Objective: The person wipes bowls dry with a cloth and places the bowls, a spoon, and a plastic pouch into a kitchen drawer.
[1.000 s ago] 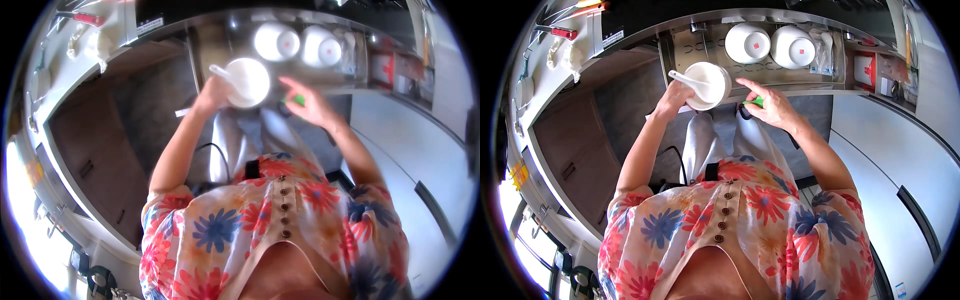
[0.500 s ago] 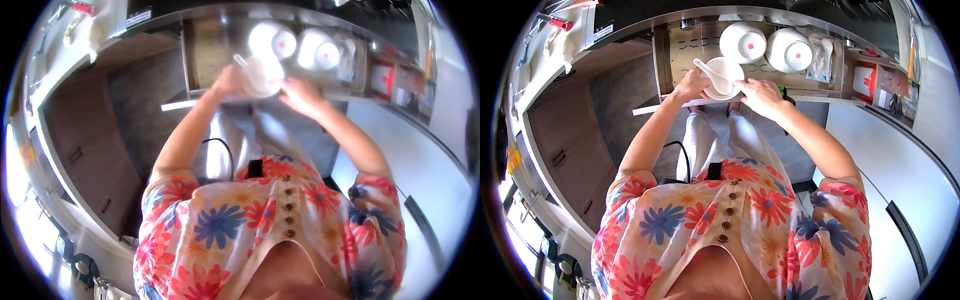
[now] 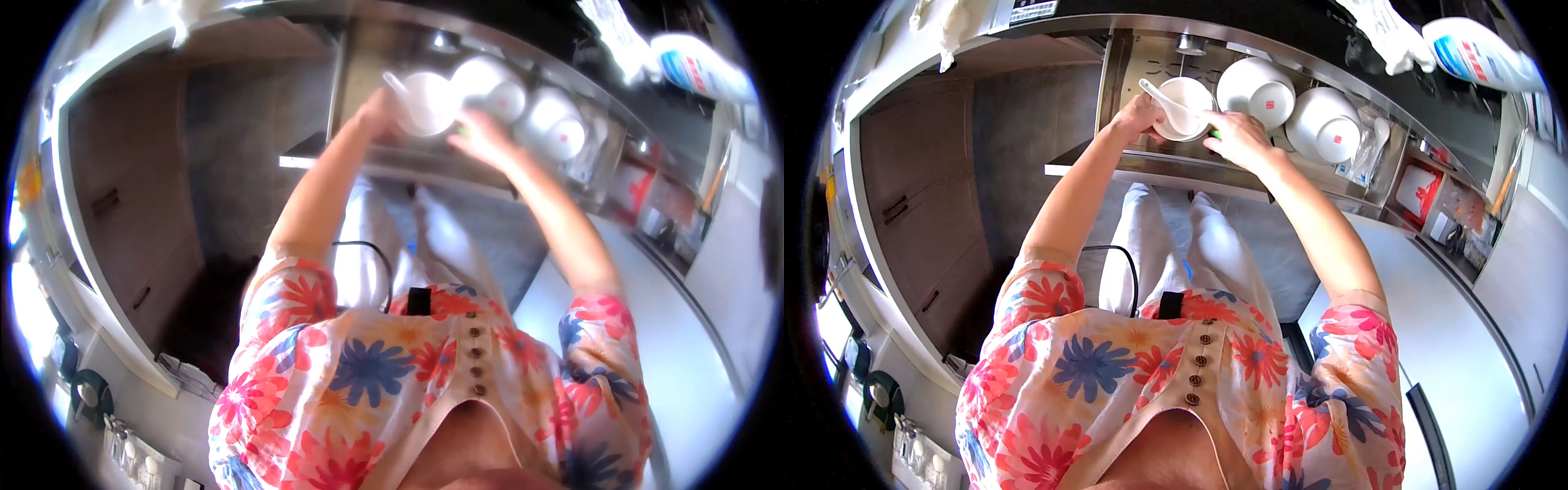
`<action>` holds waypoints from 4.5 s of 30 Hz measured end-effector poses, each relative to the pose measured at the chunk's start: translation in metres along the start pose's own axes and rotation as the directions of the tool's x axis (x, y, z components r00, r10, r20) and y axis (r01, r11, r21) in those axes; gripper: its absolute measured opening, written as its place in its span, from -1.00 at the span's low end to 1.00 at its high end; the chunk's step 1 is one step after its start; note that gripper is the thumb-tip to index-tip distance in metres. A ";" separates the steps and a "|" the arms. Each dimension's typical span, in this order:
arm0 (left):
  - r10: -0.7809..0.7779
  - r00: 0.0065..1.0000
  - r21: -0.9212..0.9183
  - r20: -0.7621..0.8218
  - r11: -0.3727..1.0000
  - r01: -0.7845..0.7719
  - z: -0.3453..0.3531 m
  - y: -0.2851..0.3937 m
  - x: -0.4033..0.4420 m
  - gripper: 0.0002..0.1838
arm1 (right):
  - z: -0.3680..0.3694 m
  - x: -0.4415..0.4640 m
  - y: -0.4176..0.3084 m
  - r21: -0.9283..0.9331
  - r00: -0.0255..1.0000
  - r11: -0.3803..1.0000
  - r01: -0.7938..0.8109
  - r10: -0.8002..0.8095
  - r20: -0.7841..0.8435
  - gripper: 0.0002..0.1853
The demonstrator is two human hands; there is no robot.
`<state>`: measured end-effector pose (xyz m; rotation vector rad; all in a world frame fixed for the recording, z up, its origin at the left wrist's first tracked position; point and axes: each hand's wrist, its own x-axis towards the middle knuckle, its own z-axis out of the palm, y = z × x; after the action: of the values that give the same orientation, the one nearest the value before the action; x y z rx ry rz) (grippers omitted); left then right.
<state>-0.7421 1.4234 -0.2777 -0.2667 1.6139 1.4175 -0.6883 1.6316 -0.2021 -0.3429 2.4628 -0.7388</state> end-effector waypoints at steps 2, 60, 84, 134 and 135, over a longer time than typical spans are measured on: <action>0.012 0.997 0.033 -0.076 0.999 -0.010 -0.012 -0.028 0.032 -0.59 | 0.011 0.004 0.016 0.379 0.988 0.923 -0.073 0.118 -0.097 -0.50; 0.245 0.787 0.546 -0.567 0.827 0.136 -0.011 0.018 0.066 -0.08 | 0.138 0.157 0.084 0.017 0.983 0.985 -0.171 0.172 -0.065 -0.41; -0.267 0.855 -0.714 -0.444 0.682 -0.157 -0.018 -0.022 0.108 -0.72 | 0.021 0.098 0.017 0.411 0.807 0.908 -0.082 0.302 -0.508 -0.54; 0.394 0.527 0.008 -0.753 0.806 -0.591 -0.564 0.184 -0.183 -0.33 | 0.012 -0.026 -0.062 0.905 0.807 0.317 -0.282 0.588 0.045 -0.50; 0.444 0.502 0.028 -0.742 0.769 -0.639 -0.561 0.176 -0.184 -0.47 | 0.010 -0.025 -0.064 0.906 0.811 0.314 -0.283 0.582 0.051 -0.50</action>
<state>-1.0406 0.9196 -0.0860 -0.5450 2.2935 2.2200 -0.6568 1.5846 -0.1627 0.9006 1.8221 -1.7615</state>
